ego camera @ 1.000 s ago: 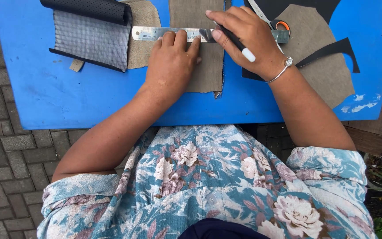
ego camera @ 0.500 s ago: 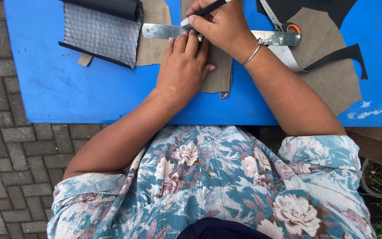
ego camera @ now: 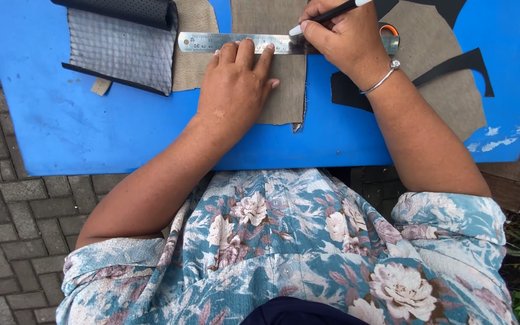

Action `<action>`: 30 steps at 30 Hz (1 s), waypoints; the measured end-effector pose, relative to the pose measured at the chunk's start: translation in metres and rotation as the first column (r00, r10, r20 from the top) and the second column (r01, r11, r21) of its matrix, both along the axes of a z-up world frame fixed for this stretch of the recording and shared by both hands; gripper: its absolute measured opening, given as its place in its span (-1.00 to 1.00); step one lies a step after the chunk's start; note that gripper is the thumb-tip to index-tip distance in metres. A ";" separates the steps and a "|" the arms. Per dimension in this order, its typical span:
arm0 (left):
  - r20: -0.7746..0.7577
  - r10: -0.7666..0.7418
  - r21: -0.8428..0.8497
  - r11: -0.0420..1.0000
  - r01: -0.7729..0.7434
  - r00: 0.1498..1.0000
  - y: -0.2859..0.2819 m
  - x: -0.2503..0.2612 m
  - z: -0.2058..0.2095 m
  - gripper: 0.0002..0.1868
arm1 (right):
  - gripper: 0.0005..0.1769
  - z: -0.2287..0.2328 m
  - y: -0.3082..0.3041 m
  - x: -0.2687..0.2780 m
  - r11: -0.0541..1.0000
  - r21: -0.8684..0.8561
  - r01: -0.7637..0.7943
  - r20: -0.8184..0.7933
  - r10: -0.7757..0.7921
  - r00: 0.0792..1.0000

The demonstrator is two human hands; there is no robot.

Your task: Marking leather pieces using a metal ruler and a white marker on a blue work table.

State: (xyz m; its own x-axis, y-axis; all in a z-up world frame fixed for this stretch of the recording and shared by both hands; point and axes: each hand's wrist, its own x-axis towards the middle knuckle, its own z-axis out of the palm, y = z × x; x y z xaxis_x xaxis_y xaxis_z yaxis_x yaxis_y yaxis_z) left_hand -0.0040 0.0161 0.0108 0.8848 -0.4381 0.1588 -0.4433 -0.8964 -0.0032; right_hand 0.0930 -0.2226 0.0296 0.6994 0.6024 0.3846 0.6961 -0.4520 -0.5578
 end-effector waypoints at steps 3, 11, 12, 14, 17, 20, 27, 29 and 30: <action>0.027 -0.005 0.027 1.000 0.004 1.000 0.001 0.002 -0.001 -0.41 | -0.90 0.000 -0.014 -0.004 1.000 0.001 0.026 0.013 -0.026 1.000; 0.058 -0.046 -0.054 0.997 0.049 0.997 0.014 0.020 -0.011 -0.55 | -0.93 0.027 -0.024 -0.023 0.997 0.052 0.052 0.054 -0.054 0.997; 0.076 -0.053 -0.103 0.993 0.061 0.996 0.016 0.026 -0.010 -0.57 | -0.82 0.036 -0.021 -0.027 0.996 0.086 0.016 0.120 -0.026 0.992; 0.074 -0.049 -0.141 0.988 0.059 0.996 0.023 0.037 -0.013 -0.56 | -0.80 0.027 -0.020 -0.032 0.997 -0.070 0.040 0.142 -0.030 0.989; 0.043 -0.042 -0.191 0.980 0.050 0.998 0.029 0.042 -0.013 -0.62 | -0.72 0.012 -0.017 -0.039 0.953 -0.289 0.094 0.186 -0.041 0.982; 0.043 -0.029 -0.185 0.982 0.036 0.999 0.031 0.045 -0.010 -0.66 | -0.63 0.005 -0.016 -0.038 0.936 -0.335 0.109 0.187 -0.047 0.981; 0.351 -0.096 -0.188 0.967 0.171 0.931 0.036 0.039 0.017 -0.82 | -0.86 0.017 -0.012 -0.044 0.955 -0.252 0.159 0.398 -0.048 0.916; 0.359 -0.109 -0.140 0.976 0.169 0.927 0.035 0.036 0.004 -0.82 | -0.77 0.009 -0.013 -0.045 0.942 -0.284 0.176 0.435 -0.037 0.900; 0.372 -0.117 -0.091 0.983 0.161 0.921 0.035 0.037 -0.001 -0.82 | -0.67 0.006 -0.012 -0.044 0.930 -0.314 0.191 0.475 -0.020 0.880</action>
